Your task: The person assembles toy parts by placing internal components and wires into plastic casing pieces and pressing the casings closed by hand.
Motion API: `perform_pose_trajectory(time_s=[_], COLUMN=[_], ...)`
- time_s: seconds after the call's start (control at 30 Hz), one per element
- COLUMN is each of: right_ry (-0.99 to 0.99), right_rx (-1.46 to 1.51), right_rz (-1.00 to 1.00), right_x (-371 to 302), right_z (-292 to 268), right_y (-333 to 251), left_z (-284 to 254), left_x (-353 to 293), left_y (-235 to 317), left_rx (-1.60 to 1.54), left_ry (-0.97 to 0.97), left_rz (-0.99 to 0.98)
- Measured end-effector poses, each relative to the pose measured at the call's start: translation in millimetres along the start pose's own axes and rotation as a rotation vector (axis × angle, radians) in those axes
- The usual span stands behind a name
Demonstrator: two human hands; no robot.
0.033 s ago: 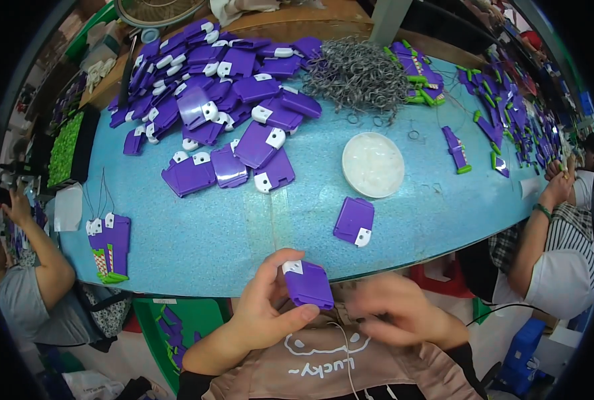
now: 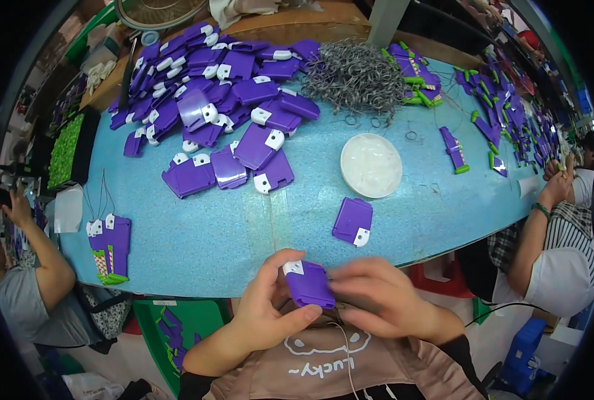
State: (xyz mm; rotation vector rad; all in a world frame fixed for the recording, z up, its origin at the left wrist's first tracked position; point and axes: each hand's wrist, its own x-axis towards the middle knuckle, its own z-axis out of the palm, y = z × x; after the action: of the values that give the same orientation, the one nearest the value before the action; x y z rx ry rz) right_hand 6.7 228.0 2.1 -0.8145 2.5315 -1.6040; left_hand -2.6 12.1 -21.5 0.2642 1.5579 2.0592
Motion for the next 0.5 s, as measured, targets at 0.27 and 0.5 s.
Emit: perform_pose_trajectory(time_s=[0.27, 0.5], right_ry=[0.019, 0.545], right_rx=[-0.028, -0.478], right_rz=[0.036, 0.206], right_x=[32, 45], right_z=[44, -19], right_y=[4, 40], left_z=[-16, -25], left_x=[-16, -17], left_y=[2, 10], left_rx=[0.245, -0.122], left_ry=[0.227, 0.278], left_rz=[-0.005, 0.002])
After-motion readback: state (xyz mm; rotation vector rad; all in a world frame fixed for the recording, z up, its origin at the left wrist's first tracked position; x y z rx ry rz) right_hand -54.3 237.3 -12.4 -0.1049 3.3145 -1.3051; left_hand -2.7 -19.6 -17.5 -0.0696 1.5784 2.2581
